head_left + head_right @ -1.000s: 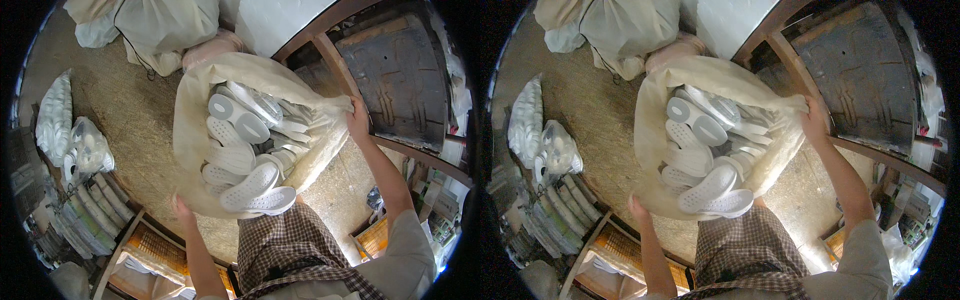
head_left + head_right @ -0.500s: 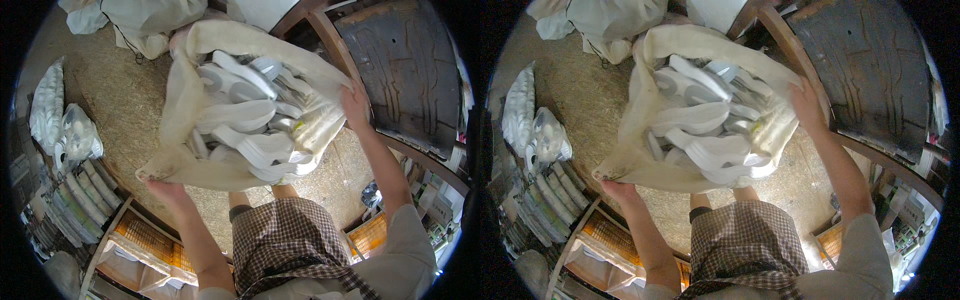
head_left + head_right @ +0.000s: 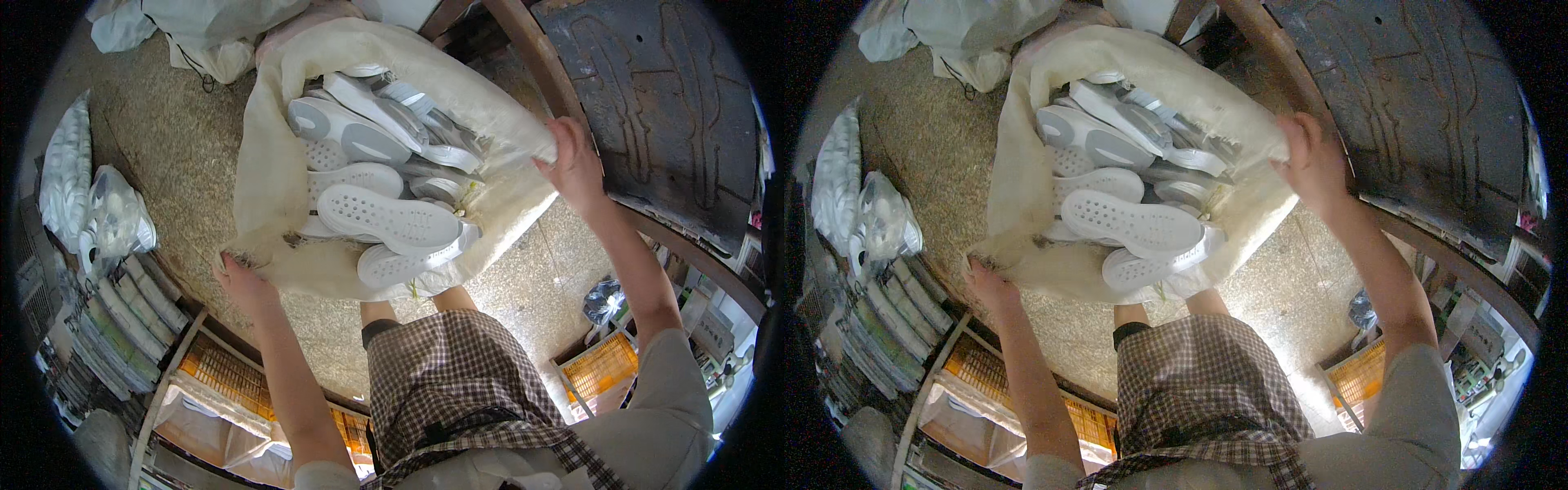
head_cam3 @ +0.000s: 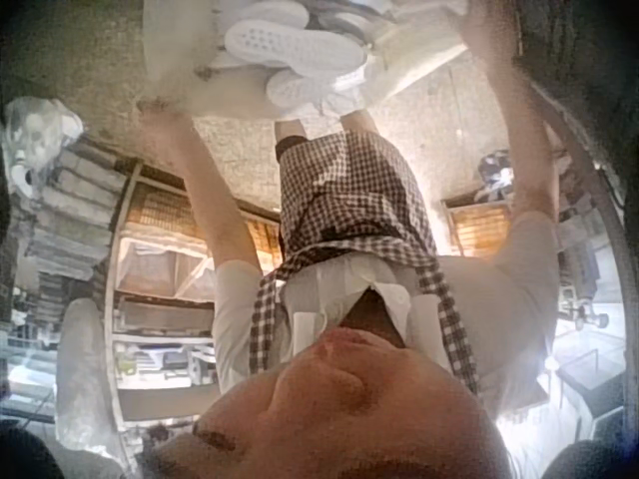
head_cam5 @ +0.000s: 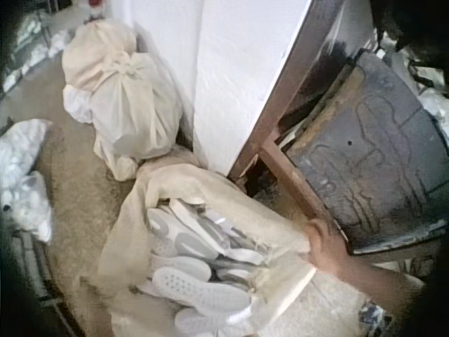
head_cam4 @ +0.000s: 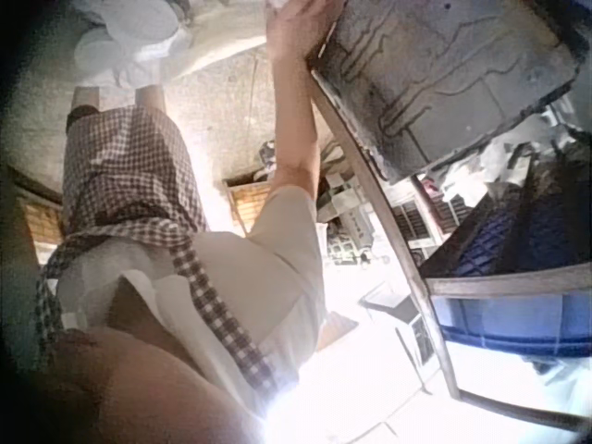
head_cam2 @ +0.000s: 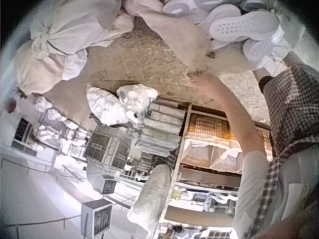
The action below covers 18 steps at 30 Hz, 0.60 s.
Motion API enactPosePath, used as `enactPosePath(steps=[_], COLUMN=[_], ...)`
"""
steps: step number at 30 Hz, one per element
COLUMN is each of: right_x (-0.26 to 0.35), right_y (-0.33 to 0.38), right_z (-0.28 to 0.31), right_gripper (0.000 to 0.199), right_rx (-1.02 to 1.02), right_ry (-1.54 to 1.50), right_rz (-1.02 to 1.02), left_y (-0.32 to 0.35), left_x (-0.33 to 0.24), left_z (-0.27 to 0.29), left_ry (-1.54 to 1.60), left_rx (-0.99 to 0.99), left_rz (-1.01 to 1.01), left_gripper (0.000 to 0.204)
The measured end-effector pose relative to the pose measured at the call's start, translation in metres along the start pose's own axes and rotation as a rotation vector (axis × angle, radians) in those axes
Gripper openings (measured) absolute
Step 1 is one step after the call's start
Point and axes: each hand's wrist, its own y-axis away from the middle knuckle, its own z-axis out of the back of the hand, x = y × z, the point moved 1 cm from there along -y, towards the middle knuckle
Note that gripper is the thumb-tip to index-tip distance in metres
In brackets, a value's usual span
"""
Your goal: The person retrieves white slippers from a cloth bag, places them in a crate, then uses a brush to clean the soles and uppers of several slippers. The person repeatedly picks up slippers, brushes them, and places them back on the shelf.
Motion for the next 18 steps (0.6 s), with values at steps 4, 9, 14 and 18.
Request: enactPosePath(steps=[4,9,14,18], right_x=[0.034,0.063,0.036,0.038], right_y=[0.035,0.059,0.056,0.084], right_z=[-0.035,-0.135,-0.177,-0.142], right_gripper=[0.04,0.045,0.038,0.033], right_rx=[-0.17,0.574,1.32,1.406], right_ry=[-0.165,0.024,0.081,-0.121], right_rz=[0.525,0.486,0.156,-0.289], left_y=[0.005,0.087,0.128,0.114], left_x=[0.022,0.095,0.204,0.231], left_z=[-0.022,-0.033,-0.057,-0.072], left_ry=[0.075,-0.659,-0.616,-0.425], left_rx=[0.052,0.301,0.591,0.617], left_rz=[-0.329,-1.382,-0.193,0.045], left_gripper=[0.056,0.063,0.072,0.061])
